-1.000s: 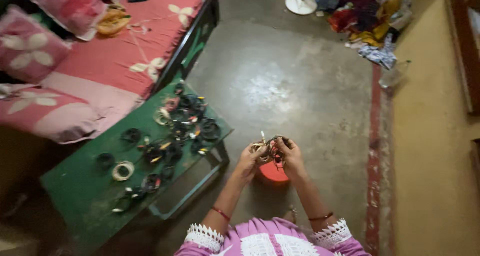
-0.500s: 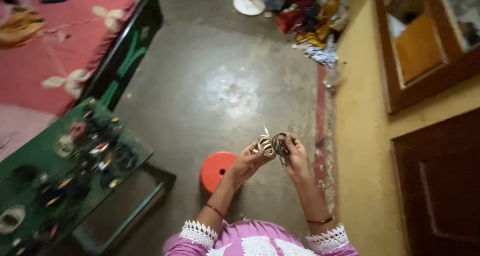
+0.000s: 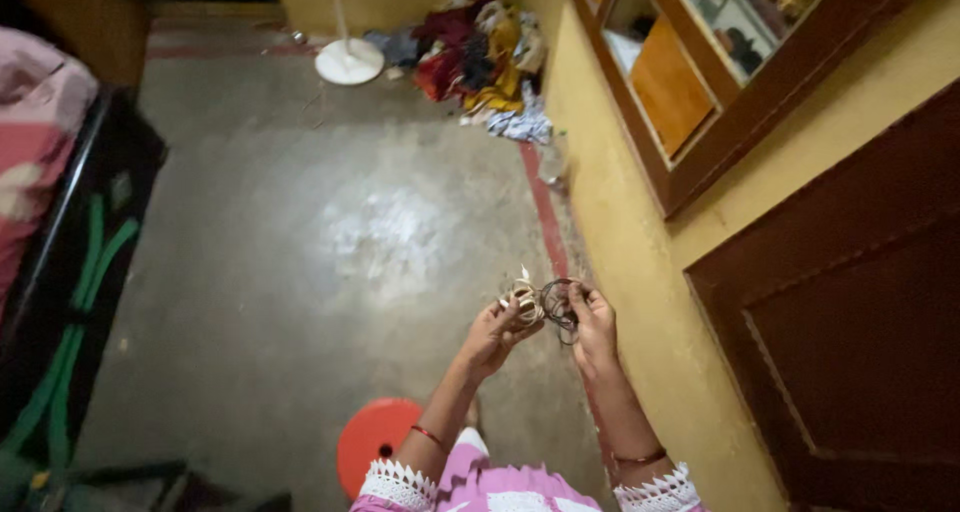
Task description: The person picks up coiled cables from a green table, separates them by color, and places them into a wall cabinet. The person handles white, pink, and black cables, moving between the table and the cabinet repeatedly.
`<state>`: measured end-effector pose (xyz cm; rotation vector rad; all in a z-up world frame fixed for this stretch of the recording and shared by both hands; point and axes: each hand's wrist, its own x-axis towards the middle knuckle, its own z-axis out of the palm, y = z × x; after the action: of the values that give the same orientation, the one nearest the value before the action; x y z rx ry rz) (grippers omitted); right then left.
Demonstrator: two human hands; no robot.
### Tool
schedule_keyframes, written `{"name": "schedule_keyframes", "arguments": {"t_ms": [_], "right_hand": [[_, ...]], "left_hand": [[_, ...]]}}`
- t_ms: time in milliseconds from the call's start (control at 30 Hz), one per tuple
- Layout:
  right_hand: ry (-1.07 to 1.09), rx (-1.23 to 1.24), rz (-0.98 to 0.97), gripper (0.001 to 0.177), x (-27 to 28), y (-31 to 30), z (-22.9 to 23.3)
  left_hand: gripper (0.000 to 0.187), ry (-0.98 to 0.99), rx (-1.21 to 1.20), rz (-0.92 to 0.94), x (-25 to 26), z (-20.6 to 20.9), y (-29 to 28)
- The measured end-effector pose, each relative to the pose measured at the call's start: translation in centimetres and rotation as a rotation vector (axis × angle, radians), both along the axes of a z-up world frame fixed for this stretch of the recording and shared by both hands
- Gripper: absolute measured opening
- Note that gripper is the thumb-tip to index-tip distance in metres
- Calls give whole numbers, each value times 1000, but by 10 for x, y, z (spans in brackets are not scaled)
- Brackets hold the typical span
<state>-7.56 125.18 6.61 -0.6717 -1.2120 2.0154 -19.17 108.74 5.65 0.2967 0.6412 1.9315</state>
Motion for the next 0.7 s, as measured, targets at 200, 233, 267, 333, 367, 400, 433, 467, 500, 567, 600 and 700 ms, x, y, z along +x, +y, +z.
{"name": "schedule_keyframes", "arguments": {"t_ms": [200, 233, 267, 333, 367, 400, 433, 467, 500, 567, 600, 700], "right_hand": [[91, -37, 77, 22, -79, 73, 51], [79, -38, 102, 24, -92, 84, 61], [77, -25, 116, 24, -108, 100, 71], [63, -25, 150, 25, -137, 119, 76], [65, -23, 148, 26, -150, 132, 78], [68, -20, 145, 26, -163, 145, 79], [78, -19, 146, 27, -182, 154, 80], [22, 23, 127, 26, -200, 161, 79], [-30, 71, 103, 25, -218, 172, 76], [-146, 289, 9, 23, -248, 196, 66], [-212, 458, -61, 22, -266, 208, 58], [-345, 769, -231, 20, -313, 248, 26]], "left_hand": [[39, 33, -66, -121, -86, 16, 103], [39, 54, -68, -129, -100, 22, 121], [39, 74, -70, -136, -118, 27, 138], [40, 79, -86, -141, -148, 28, 156], [40, 69, -85, -127, -167, 31, 169], [41, 60, -85, -113, -181, 33, 181], [41, 62, -73, -119, -195, 37, 188], [41, 63, -61, -124, -208, 39, 194], [42, 70, -44, -134, -222, 42, 208], [42, 82, 4, -136, -247, 42, 230], [43, 84, 23, -141, -258, 39, 239], [42, 134, -33, -134, -297, 26, 285]]}}
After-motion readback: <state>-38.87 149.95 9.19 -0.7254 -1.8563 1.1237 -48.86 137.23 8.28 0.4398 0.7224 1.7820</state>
